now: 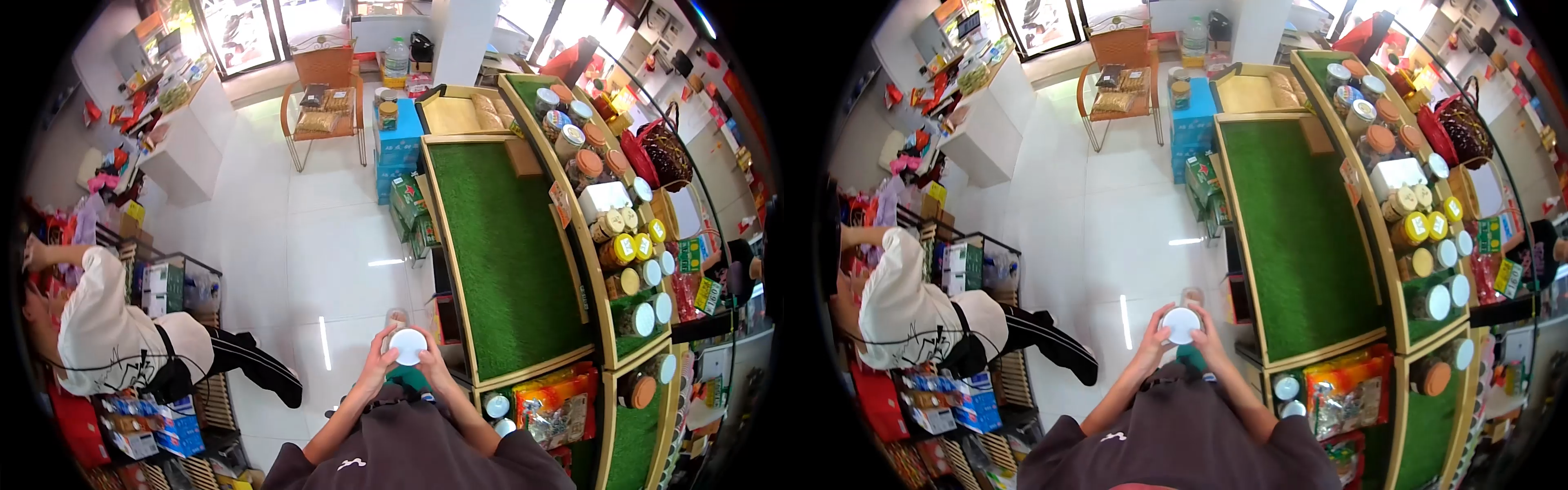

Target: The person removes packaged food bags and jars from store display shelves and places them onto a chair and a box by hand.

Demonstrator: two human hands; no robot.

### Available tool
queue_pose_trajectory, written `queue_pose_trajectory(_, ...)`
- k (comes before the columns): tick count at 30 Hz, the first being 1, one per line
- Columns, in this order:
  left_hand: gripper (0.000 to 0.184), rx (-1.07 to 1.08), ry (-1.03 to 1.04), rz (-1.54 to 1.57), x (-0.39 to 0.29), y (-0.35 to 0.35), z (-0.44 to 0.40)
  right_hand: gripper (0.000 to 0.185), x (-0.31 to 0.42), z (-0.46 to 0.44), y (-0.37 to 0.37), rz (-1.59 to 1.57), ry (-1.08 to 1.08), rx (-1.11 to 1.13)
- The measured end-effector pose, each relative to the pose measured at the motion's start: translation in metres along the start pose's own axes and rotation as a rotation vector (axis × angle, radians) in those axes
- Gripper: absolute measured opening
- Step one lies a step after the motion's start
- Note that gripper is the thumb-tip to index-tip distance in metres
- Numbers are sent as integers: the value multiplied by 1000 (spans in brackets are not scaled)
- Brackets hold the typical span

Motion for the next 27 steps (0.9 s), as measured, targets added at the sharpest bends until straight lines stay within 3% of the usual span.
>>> queue_pose_trajectory(6,64,-121,-73,-92,-67,-19,-88,62,25,-112,1,-50,118,18)
queue_pose_trajectory(10,64,-70,-55,-198,-114,-20,-150,65,66,-172,-4,-63,82,32)
queue_pose_trajectory(14,66,-64,-11,-205,-145,-4,-202,79,110,-216,-8,-70,80,-10)
queue_pose_trajectory(25,59,-51,-186,-161,-185,-45,-340,86,136,-351,-24,-46,150,-188)
queue_pose_trajectory(27,56,53,-21,-86,-211,-51,-374,87,153,-381,-16,-13,133,-232)
Point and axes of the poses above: each hand's wrist, its own z-axis away from the middle knuckle, its own y-axis out of the palm, x = y × z, the point moved 7 cm from there along -z, towards the middle knuckle, and after that the axes turned 1 degree about x, right-handed, at the moved point
